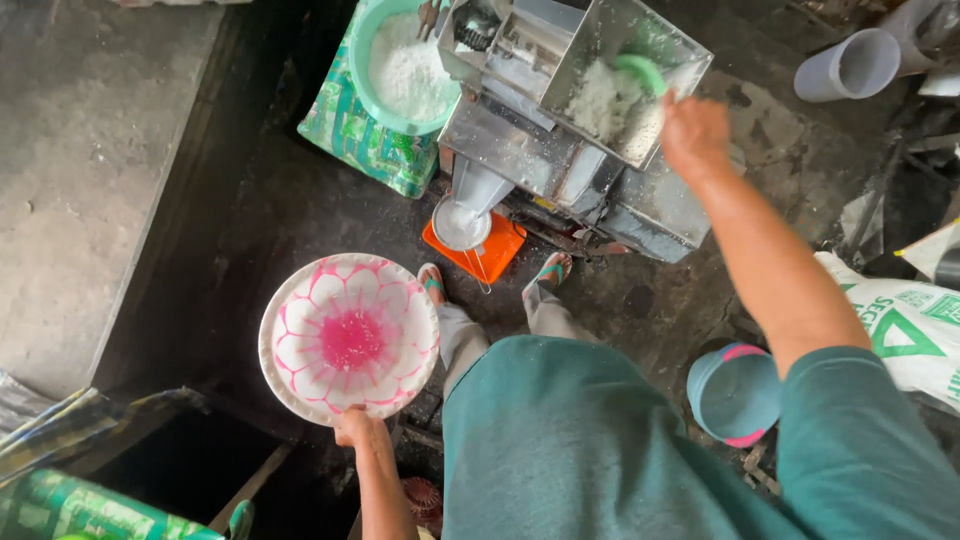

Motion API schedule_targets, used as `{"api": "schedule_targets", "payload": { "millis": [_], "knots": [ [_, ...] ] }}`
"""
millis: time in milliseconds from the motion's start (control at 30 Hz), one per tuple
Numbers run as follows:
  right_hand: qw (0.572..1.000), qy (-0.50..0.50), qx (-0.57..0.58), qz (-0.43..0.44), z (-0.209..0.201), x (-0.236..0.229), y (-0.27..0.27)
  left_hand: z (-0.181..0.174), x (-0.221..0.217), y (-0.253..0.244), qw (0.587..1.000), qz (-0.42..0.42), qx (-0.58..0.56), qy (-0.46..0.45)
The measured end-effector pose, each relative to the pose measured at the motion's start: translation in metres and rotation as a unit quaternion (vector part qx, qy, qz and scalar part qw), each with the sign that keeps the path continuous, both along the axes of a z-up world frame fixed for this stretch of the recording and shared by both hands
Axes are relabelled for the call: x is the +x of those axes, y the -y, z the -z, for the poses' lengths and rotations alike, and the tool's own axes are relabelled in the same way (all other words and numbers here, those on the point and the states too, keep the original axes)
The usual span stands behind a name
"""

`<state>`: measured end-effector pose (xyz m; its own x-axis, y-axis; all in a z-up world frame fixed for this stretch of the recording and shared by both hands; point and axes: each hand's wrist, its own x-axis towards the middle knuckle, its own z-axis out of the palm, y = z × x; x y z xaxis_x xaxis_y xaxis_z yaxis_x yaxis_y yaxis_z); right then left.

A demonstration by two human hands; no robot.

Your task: The person scoops a white granular substance from a machine into a bowl using a green scoop. They then pour the contents into a larger green basin and use a ladle to scoop water from a bucket, adding it to the basin.

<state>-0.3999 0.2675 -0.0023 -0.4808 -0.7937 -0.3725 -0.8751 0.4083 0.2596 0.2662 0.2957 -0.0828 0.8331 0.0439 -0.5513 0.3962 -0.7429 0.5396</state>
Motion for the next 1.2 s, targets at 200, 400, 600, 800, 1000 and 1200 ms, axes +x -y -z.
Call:
{"api": "schedule_targets", "payload": {
  "millis": [200, 400, 600, 800, 1000, 1200],
  "knots": [
    [0.997, 0.062, -0.030, -0.028, -0.001, 0.009, 0.013, -0.004, 0.000, 0.007, 1.000, 0.000, -0.012, -0.006],
    [1.000, 0.019, -0.006, -0.022, 0.029, 0.006, 0.019, -0.006, -0.011, 0.004, 1.000, 0.011, 0.002, -0.026],
    [0.998, 0.013, -0.016, -0.051, -0.022, -0.001, -0.009, -0.003, -0.013, -0.011, 0.999, 0.009, -0.031, 0.002],
    [0.998, 0.070, 0.006, 0.007, -0.005, 0.012, -0.012, -0.003, -0.018, -0.015, 0.992, 0.116, 0.055, 0.009],
    [0.998, -0.007, -0.059, -0.008, 0.006, -0.042, 0.004, -0.005, 0.000, -0.010, 0.999, -0.035, -0.025, 0.001],
    [1.000, -0.021, -0.004, 0.009, 0.025, -0.006, 0.017, 0.004, 0.007, -0.011, 0.997, -0.066, 0.024, -0.014]
  ]
}}
